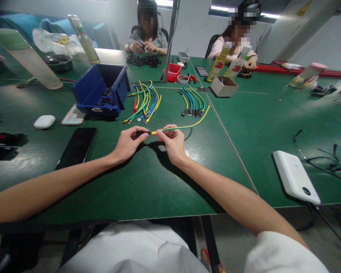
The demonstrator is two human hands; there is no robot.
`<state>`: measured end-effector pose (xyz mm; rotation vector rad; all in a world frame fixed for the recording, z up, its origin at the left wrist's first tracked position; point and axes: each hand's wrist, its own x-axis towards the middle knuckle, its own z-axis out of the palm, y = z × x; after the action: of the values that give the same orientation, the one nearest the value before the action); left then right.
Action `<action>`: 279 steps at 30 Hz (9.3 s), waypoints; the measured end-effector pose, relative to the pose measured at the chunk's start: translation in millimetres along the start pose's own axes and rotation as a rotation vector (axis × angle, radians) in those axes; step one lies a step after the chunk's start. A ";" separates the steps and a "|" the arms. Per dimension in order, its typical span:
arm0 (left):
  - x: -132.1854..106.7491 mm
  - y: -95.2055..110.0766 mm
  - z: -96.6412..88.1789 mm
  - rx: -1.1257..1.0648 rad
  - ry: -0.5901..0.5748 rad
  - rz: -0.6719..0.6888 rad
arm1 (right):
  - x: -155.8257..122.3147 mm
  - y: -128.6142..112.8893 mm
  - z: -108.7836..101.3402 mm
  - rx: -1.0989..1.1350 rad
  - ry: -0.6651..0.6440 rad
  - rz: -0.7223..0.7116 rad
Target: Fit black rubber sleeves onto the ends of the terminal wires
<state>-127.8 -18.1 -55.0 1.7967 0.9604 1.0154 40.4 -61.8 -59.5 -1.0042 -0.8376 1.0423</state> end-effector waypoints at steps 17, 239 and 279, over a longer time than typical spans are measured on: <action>-0.7 1.2 0.8 -0.027 -0.003 0.029 | -1.2 -1.9 2.0 -0.013 -0.020 -0.004; -6.5 8.0 1.5 -0.135 -0.094 0.048 | -3.9 -4.4 2.6 -0.082 -0.111 0.080; -28.4 31.5 15.2 -0.424 -0.222 -0.313 | -1.0 -26.2 1.0 -0.293 -0.257 -0.112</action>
<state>-118.2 -58.9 -38.5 1.3256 0.7878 0.7370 46.8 -67.1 -34.6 -1.0658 -1.2716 0.9823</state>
